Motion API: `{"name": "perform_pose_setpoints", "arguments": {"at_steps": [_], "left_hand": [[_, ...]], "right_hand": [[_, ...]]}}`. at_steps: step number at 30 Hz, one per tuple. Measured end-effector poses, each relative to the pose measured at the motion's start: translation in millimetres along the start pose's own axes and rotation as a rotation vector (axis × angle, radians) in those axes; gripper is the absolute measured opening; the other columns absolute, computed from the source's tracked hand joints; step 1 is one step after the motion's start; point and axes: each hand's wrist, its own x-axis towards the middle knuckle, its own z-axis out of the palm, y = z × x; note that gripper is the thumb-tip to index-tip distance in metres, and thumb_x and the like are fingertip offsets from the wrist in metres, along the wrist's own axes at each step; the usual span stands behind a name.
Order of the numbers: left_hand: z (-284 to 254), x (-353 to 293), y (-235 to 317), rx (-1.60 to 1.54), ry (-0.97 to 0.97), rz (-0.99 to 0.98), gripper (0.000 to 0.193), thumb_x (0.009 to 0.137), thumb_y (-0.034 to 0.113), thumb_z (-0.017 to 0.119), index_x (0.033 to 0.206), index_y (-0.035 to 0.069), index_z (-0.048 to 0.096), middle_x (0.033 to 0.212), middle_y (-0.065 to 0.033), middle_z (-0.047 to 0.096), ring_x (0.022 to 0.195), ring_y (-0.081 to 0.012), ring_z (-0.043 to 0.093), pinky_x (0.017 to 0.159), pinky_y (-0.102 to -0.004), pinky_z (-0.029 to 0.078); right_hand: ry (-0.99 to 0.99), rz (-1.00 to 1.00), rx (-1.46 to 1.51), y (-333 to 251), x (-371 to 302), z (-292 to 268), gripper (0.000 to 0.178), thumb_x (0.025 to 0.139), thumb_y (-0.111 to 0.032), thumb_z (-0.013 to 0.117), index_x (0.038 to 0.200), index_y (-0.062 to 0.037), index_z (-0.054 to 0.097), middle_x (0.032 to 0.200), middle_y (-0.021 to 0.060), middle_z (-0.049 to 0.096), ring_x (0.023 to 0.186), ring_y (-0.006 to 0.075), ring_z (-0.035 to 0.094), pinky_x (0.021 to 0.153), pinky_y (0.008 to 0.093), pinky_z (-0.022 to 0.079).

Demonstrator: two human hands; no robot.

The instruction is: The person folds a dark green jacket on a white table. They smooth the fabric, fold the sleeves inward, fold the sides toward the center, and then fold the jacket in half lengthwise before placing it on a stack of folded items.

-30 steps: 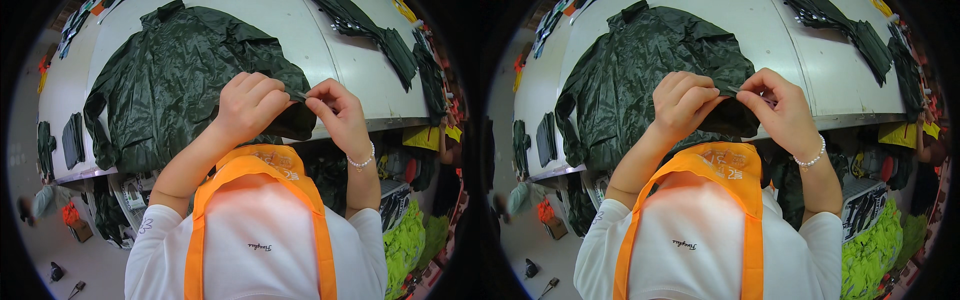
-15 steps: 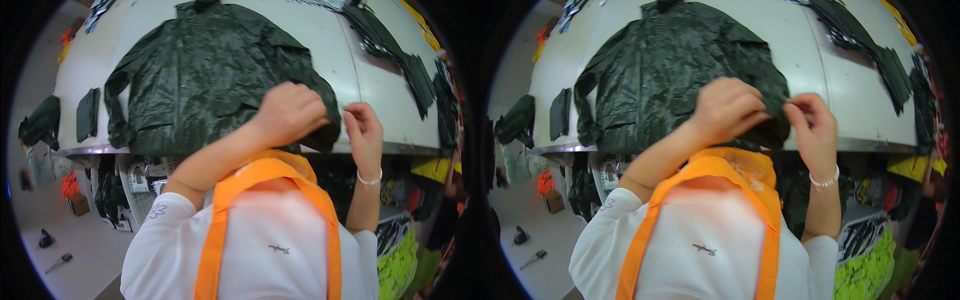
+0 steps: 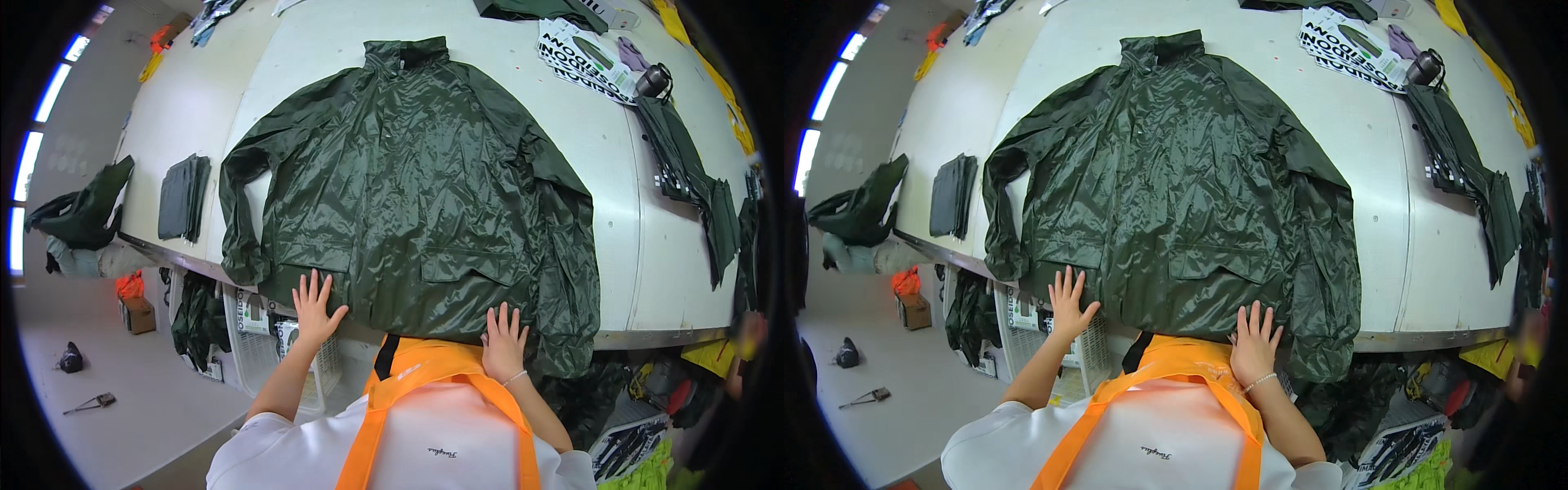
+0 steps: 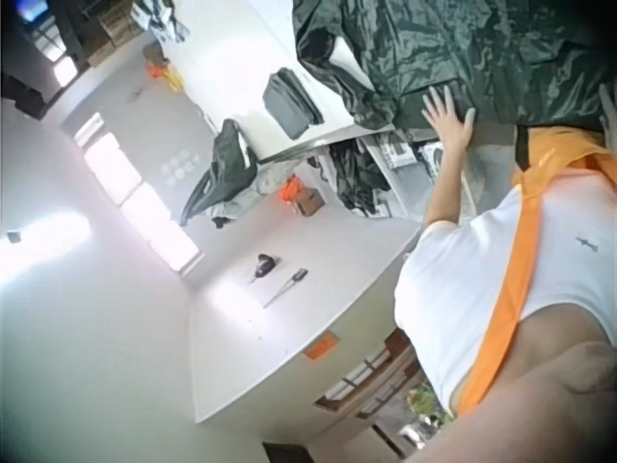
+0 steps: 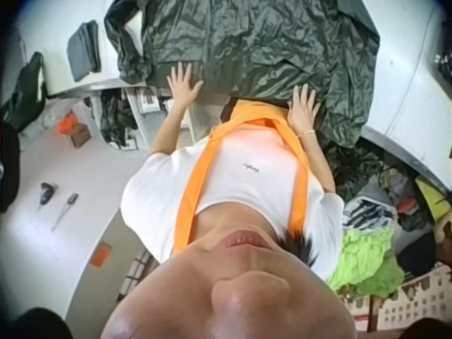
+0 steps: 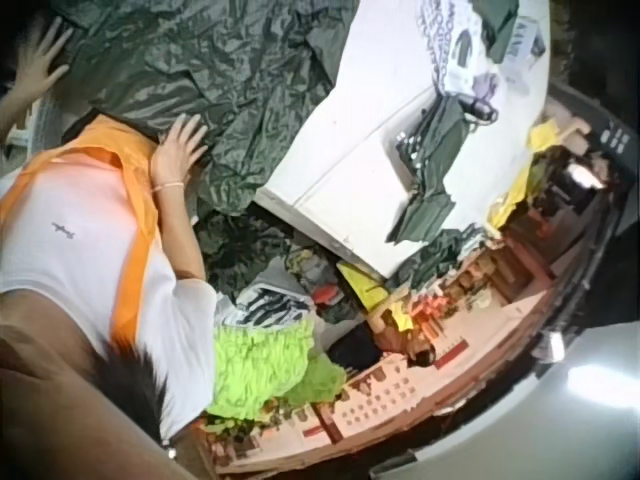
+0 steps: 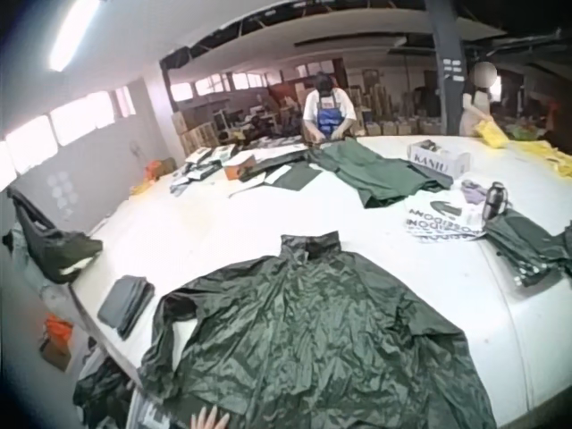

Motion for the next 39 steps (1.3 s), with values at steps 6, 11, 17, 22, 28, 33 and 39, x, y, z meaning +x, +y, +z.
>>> {"name": "perform_pose_setpoints", "arguments": {"at_steps": [6,11,17,22,28,33,39], "left_hand": [[21.8,30.3,-14.4,-0.081,0.013,0.004,0.08,0.076,0.054,0.061,0.143,0.019,0.034,0.151,-0.0145,0.021,0.138,-0.0404,0.015,0.108,-0.0593,0.01],[36.3,92.9,-25.9,-0.071,0.268,0.081,0.078,0.077,0.057,0.059,0.142,0.021,0.035,0.15,-0.0114,0.023,0.138,-0.0378,0.018,0.107,-0.0593,0.014],[9.9,240.6,-25.2,-0.065,0.509,0.135,0.076,0.083,0.054,0.055,0.142,0.011,0.033,0.148,-0.0129,0.03,0.136,-0.0339,0.024,0.109,-0.0559,0.014],[4.5,76.0,-15.3,-0.252,0.201,0.325,0.072,0.081,0.043,0.062,0.141,0.014,0.035,0.148,-0.0125,0.028,0.137,-0.0357,0.022,0.108,-0.0574,0.012],[30.7,81.7,-10.3,-0.148,0.136,0.367,0.072,0.08,0.054,0.058,0.141,0.023,0.037,0.151,-0.0094,0.025,0.136,-0.0355,0.023,0.107,-0.0589,0.015],[43.3,181.3,-3.5,-0.132,0.455,0.359,0.068,0.081,0.054,0.058,0.138,0.021,0.041,0.146,-0.007,0.033,0.135,-0.0302,0.028,0.107,-0.0571,0.018],[4.8,131.8,16.7,-0.246,0.382,0.48,0.065,0.082,0.044,0.061,0.137,0.016,0.041,0.145,-0.0085,0.035,0.134,-0.0299,0.03,0.108,-0.0533,0.02]], "right_hand": [[0.294,0.035,-0.181,-8.5,19.1,25.4,0.061,0.089,-0.014,0.051,0.144,-0.0112,0.027,0.153,0.0129,0.016,0.14,0.0372,0.012,0.109,0.0587,0.009],[0.564,0.104,-0.25,-11.6,75.1,28.1,0.063,0.088,-0.009,0.052,0.145,-0.0172,0.028,0.152,0.0087,0.02,0.139,0.0326,0.018,0.11,0.0569,0.012],[0.743,0.086,-0.243,-53.6,180.7,-51.5,0.054,0.091,-0.016,0.049,0.142,-0.0157,0.032,0.148,0.012,0.028,0.136,0.0355,0.023,0.108,0.0576,0.016],[0.474,-0.014,-0.189,-105.3,40.3,44.9,0.056,0.09,-0.016,0.052,0.142,-0.0155,0.033,0.148,0.0144,0.027,0.135,0.0406,0.023,0.106,0.0602,0.019],[0.532,0.051,-0.146,-92.7,67.9,70.9,0.059,0.092,-0.018,0.051,0.145,-0.0254,0.028,0.153,0.0083,0.018,0.139,0.0374,0.015,0.105,0.0639,0.016],[0.701,-0.031,-0.226,-67.9,167.1,17.2,0.051,0.095,-0.025,0.045,0.143,-0.0259,0.03,0.152,0.0065,0.022,0.139,0.0332,0.018,0.106,0.0636,0.017],[0.813,-0.275,0.071,-85.4,140.0,2.3,0.031,0.093,-0.019,0.049,0.123,-0.0111,0.053,0.124,0.0134,0.053,0.116,0.0292,0.049,0.095,0.0455,0.039]]}}
